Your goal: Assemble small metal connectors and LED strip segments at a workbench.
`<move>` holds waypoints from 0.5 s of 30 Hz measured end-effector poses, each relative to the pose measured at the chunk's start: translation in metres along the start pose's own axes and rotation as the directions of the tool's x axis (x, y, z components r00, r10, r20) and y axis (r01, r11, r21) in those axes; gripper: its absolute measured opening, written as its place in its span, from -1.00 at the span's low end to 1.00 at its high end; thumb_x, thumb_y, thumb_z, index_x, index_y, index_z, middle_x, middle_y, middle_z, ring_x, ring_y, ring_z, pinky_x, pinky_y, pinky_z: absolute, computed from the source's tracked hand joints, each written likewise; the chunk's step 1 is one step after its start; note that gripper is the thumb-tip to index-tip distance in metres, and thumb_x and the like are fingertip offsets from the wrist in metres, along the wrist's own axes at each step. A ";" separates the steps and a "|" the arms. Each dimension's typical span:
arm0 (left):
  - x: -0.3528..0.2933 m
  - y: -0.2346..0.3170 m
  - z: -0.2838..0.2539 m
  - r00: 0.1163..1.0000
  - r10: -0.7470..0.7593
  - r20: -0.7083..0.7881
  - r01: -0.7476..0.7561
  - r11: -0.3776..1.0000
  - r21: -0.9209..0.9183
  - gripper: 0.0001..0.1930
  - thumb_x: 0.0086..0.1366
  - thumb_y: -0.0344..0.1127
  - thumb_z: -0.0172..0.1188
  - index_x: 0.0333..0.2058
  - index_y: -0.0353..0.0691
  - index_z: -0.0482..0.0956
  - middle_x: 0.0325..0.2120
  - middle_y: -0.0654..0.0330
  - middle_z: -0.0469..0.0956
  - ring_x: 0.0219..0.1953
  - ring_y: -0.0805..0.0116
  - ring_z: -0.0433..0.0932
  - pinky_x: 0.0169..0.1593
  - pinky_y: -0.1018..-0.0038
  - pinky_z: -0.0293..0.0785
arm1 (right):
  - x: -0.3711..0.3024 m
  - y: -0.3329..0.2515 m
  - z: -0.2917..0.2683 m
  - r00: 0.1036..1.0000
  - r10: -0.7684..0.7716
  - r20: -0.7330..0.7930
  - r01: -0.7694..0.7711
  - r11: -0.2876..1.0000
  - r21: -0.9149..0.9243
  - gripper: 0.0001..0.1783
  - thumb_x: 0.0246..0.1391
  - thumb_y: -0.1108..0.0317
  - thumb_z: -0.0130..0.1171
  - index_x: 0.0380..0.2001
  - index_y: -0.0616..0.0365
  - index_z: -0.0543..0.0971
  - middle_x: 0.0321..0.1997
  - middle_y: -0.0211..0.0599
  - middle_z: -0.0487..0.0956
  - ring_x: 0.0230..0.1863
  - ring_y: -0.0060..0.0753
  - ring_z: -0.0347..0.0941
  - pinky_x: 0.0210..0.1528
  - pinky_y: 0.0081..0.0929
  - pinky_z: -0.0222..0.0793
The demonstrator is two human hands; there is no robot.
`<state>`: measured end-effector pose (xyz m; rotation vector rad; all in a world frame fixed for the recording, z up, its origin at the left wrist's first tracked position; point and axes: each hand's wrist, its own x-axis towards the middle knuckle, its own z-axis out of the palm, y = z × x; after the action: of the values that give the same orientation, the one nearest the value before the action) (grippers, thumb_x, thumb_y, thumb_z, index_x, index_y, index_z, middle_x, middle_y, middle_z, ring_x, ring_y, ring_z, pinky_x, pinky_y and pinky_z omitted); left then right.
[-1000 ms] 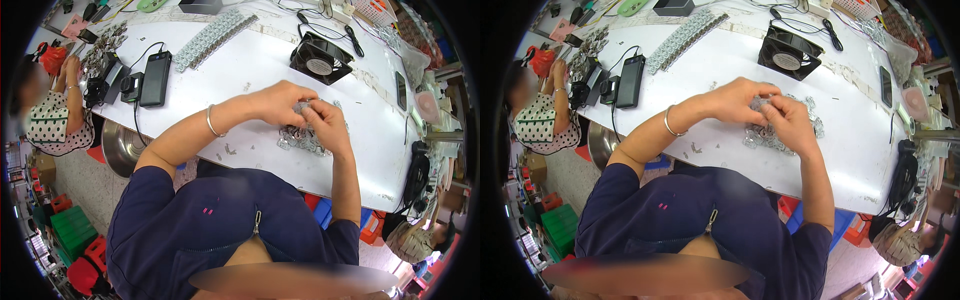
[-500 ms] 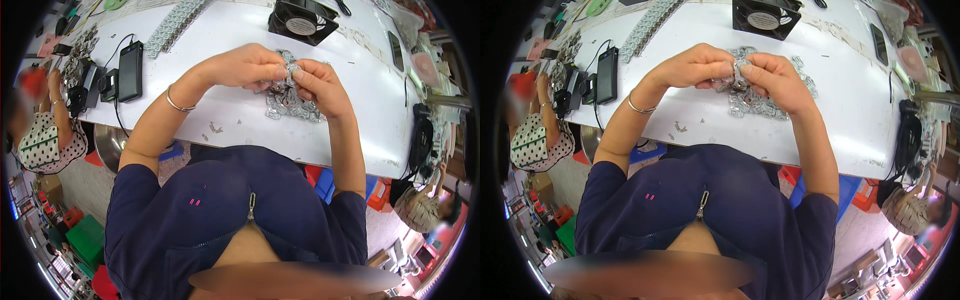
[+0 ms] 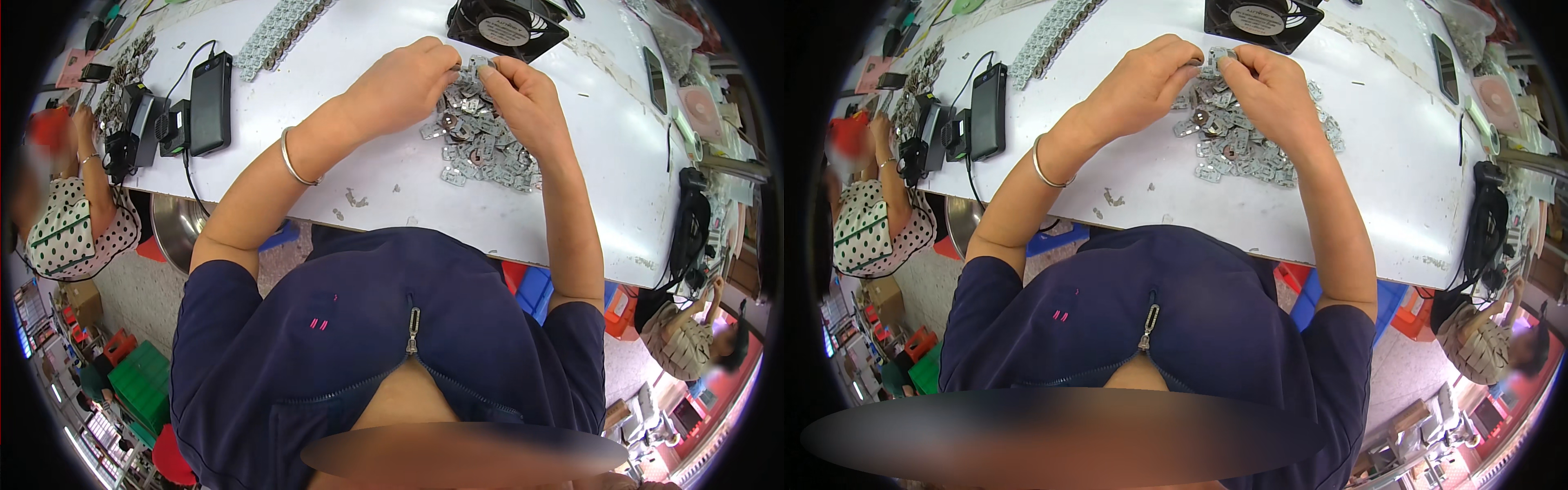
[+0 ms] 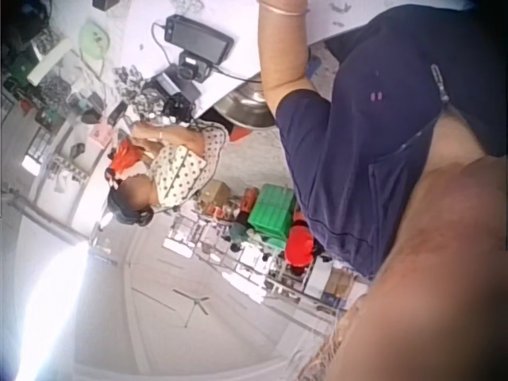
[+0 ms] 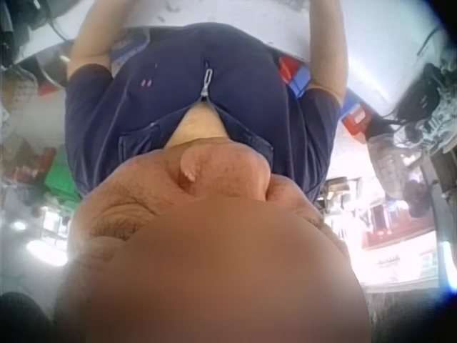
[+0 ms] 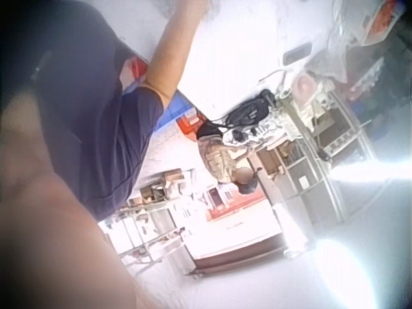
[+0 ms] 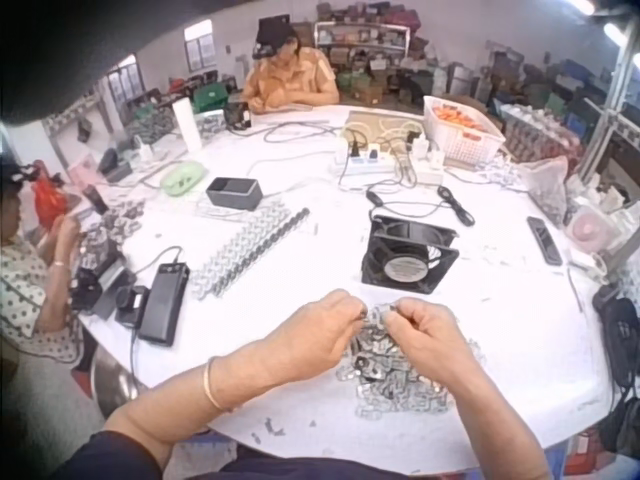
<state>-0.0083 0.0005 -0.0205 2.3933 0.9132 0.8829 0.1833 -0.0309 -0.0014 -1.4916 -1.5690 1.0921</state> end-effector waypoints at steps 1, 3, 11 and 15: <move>-0.001 0.002 0.001 1.000 -0.001 0.001 0.001 1.000 -0.001 -0.87 0.24 -0.45 0.07 -0.24 -0.30 0.47 -0.37 0.00 0.49 -0.37 0.01 0.49 -0.31 0.30 0.43 | 0.000 -0.003 0.002 1.000 -0.006 -0.023 0.006 1.000 0.006 -0.71 0.11 0.26 0.08 -0.57 0.25 0.43 -0.67 -0.58 0.26 -0.59 -0.73 0.08 -0.56 -0.58 0.06; -0.002 0.005 0.002 1.000 -0.010 -0.003 0.010 0.999 0.050 -0.88 0.21 -0.46 0.10 -0.26 -0.30 0.46 -0.36 0.01 0.46 -0.35 -0.02 0.50 -0.29 0.26 0.45 | 0.001 -0.003 0.004 0.999 -0.009 -0.046 0.010 1.000 0.013 -0.69 0.11 0.26 0.08 -0.59 0.26 0.40 -0.68 -0.56 0.26 -0.59 -0.71 0.08 -0.57 -0.57 0.07; 0.002 -0.001 0.011 1.000 0.015 -0.003 -0.014 0.984 0.176 -0.90 0.20 -0.46 0.11 -0.30 -0.30 0.45 -0.39 0.04 0.45 -0.42 -0.01 0.51 -0.36 0.24 0.48 | -0.002 -0.002 0.009 0.997 -0.019 -0.081 0.017 0.999 -0.028 -0.67 0.11 0.26 0.07 -0.61 0.29 0.38 -0.72 -0.47 0.23 -0.62 -0.66 0.08 -0.58 -0.52 0.08; 0.004 -0.002 0.017 1.000 0.022 -0.012 -0.019 0.976 0.217 -0.91 0.19 -0.46 0.12 -0.31 -0.28 0.44 -0.40 0.05 0.46 -0.44 0.00 0.52 -0.38 0.24 0.49 | -0.002 0.005 0.006 0.997 -0.019 -0.072 0.015 0.998 -0.057 -0.68 0.11 0.26 0.07 -0.60 0.28 0.40 -0.71 -0.51 0.25 -0.62 -0.67 0.08 -0.58 -0.54 0.08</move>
<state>0.0045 0.0022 -0.0317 2.5870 1.0403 0.8476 0.1798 -0.0332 -0.0084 -1.5358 -1.5712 0.9801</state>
